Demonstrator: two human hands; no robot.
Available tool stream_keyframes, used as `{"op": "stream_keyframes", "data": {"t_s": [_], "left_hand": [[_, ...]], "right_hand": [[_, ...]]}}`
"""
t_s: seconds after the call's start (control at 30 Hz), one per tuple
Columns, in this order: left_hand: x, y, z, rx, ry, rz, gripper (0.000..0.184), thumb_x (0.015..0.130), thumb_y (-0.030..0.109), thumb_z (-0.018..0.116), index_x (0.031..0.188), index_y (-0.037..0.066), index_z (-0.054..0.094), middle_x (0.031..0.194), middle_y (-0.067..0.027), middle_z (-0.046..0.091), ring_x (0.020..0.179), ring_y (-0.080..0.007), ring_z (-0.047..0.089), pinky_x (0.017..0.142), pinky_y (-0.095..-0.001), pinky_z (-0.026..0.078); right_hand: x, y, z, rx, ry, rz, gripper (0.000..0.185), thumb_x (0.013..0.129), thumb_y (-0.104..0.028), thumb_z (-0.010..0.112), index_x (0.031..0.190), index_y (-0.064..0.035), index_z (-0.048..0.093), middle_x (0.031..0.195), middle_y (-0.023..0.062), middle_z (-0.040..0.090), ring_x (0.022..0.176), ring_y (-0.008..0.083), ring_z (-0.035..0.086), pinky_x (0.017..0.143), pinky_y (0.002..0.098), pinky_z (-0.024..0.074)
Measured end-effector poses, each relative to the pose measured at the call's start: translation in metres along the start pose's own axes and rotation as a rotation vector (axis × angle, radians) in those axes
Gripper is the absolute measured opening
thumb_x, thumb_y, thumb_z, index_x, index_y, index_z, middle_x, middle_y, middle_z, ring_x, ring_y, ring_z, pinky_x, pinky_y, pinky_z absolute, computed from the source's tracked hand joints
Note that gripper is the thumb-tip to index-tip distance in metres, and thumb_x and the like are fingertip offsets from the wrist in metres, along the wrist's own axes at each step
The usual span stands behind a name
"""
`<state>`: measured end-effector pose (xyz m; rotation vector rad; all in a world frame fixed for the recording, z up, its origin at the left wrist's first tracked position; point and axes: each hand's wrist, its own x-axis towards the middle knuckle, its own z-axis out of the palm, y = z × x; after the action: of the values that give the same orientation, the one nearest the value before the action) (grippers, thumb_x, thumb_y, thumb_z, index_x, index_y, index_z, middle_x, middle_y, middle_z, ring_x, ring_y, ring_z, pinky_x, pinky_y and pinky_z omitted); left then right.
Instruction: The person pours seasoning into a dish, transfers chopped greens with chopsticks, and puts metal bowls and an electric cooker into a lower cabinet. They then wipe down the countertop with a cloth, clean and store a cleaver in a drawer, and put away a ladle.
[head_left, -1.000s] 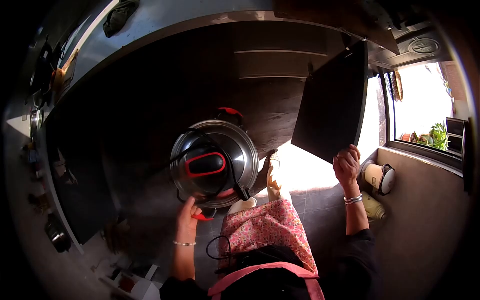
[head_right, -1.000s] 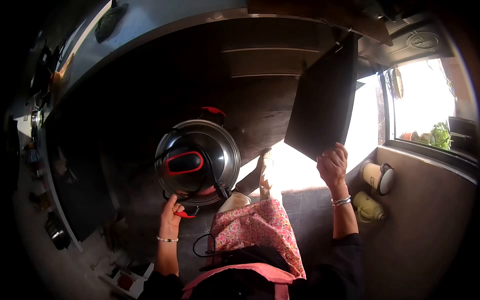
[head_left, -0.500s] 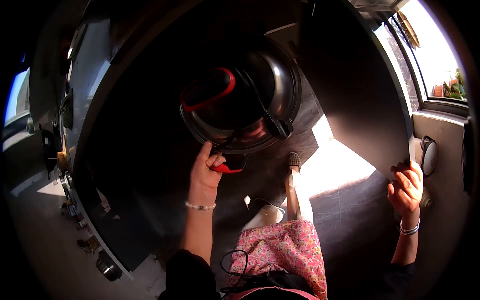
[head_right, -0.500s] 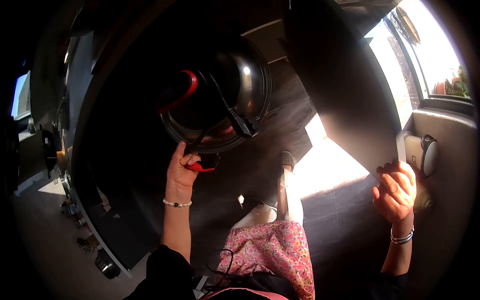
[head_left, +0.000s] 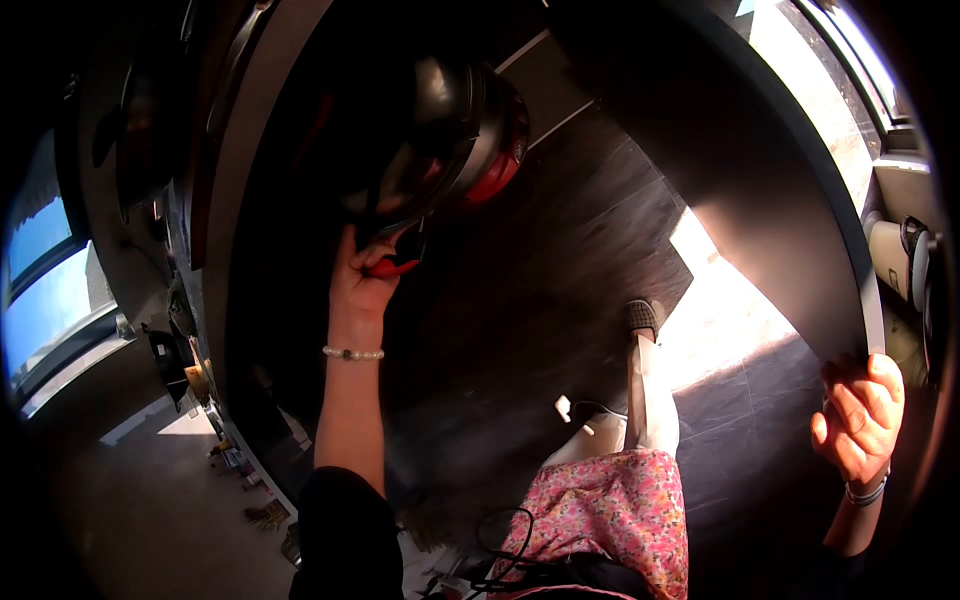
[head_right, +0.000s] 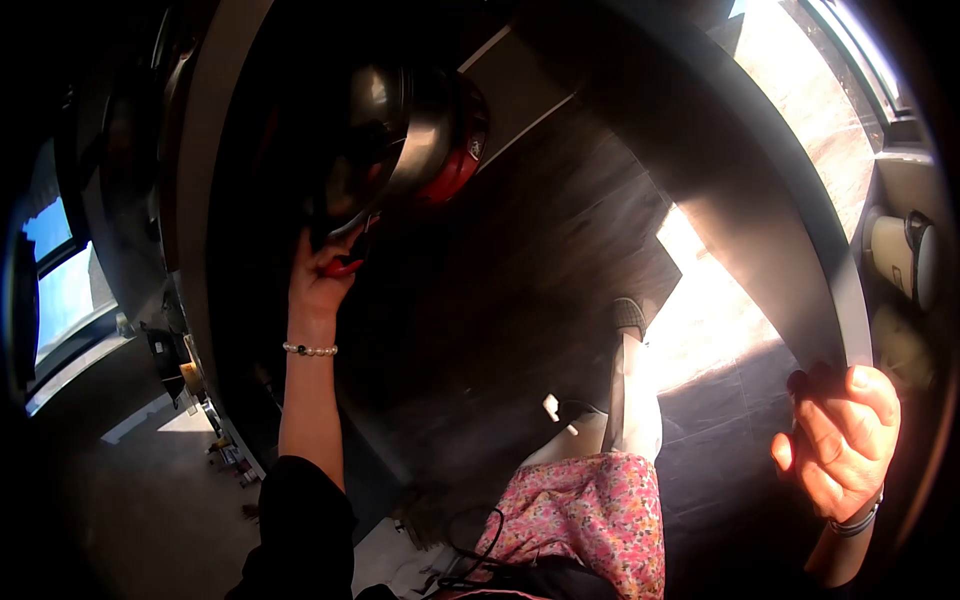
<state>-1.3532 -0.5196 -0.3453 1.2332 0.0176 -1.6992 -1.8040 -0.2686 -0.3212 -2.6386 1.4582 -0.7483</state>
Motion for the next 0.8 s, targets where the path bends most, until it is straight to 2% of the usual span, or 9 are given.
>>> {"op": "stream_keyframes", "data": {"t_s": [0.13, 0.23, 0.43, 0.5, 0.63, 0.77, 0.8], "left_hand": [[0.004, 0.012, -0.009, -0.020, -0.027, -0.028, 0.033, 0.094, 0.020, 0.037, 0.109, -0.009, 0.043, 0.103, -0.0257, 0.052, 0.041, -0.0073, 0.036, 0.040, -0.0143, 0.034], [0.000, 0.007, -0.010, 0.090, 0.010, 0.015, 0.027, 0.093, 0.018, 0.042, 0.101, -0.008, 0.046, 0.087, -0.0200, 0.055, 0.042, -0.0072, 0.037, 0.041, -0.0146, 0.035], [-0.032, -0.031, -0.071, -0.001, 0.060, 0.030, 0.017, 0.090, 0.016, 0.048, 0.095, 0.000, 0.051, 0.068, -0.0053, 0.054, 0.041, -0.0033, 0.035, 0.043, -0.0170, 0.032], [-0.046, -0.046, -0.097, 0.079, 0.066, 0.021, 0.013, 0.089, 0.015, 0.050, 0.092, 0.003, 0.053, 0.068, -0.0013, 0.055, 0.041, -0.0023, 0.033, 0.043, -0.0174, 0.031], [-0.062, -0.090, -0.123, 0.101, 0.228, -0.055, 0.006, 0.088, 0.012, 0.052, 0.088, 0.006, 0.055, 0.069, 0.0000, 0.057, 0.040, -0.0024, 0.032, 0.044, -0.0178, 0.031], [-0.015, -0.120, -0.170, -0.064, 0.149, -0.231, 0.007, 0.088, 0.012, 0.052, 0.090, 0.006, 0.052, 0.067, -0.0025, 0.054, 0.041, -0.0045, 0.036, 0.043, -0.0186, 0.032], [0.002, -0.125, -0.178, -0.074, 0.141, -0.242, 0.007, 0.088, 0.013, 0.051, 0.090, 0.006, 0.051, 0.065, -0.0023, 0.051, 0.042, -0.0058, 0.037, 0.043, -0.0192, 0.033]], "right_hand": [[0.004, -0.005, -0.002, 0.019, -0.015, 0.025, 0.015, 0.074, -0.005, 0.062, 0.062, -0.0015, 0.054, 0.081, 0.0121, 0.065, 0.083, 0.0251, 0.062, 0.086, 0.0417, 0.0419], [0.001, -0.003, 0.000, 0.036, 0.005, 0.006, 0.017, 0.074, -0.005, 0.061, 0.061, -0.0013, 0.052, 0.081, 0.0126, 0.064, 0.083, 0.0257, 0.062, 0.086, 0.0421, 0.0422], [0.000, -0.002, 0.002, 0.019, 0.035, -0.005, 0.019, 0.074, -0.005, 0.062, 0.059, -0.0020, 0.052, 0.078, 0.0120, 0.065, 0.082, 0.0237, 0.062, 0.087, 0.0409, 0.0413], [0.002, 0.000, 0.000, 0.001, 0.032, -0.002, 0.019, 0.075, -0.006, 0.062, 0.058, -0.0024, 0.052, 0.077, 0.0112, 0.065, 0.082, 0.0217, 0.062, 0.088, 0.0397, 0.0411], [0.007, 0.003, -0.002, -0.007, 0.017, 0.020, 0.020, 0.075, -0.005, 0.061, 0.057, -0.0032, 0.052, 0.077, 0.0099, 0.066, 0.081, 0.0198, 0.062, 0.090, 0.0385, 0.0400], [0.016, -0.002, -0.005, -0.013, 0.014, 0.015, 0.016, 0.073, -0.002, 0.061, 0.059, -0.0053, 0.055, 0.075, 0.0073, 0.066, 0.078, 0.0175, 0.061, 0.091, 0.0376, 0.0397], [0.009, -0.003, -0.007, -0.037, -0.028, 0.005, 0.017, 0.076, -0.006, 0.059, 0.061, -0.0030, 0.053, 0.079, 0.0101, 0.065, 0.079, 0.0213, 0.061, 0.088, 0.0413, 0.0401]]}}
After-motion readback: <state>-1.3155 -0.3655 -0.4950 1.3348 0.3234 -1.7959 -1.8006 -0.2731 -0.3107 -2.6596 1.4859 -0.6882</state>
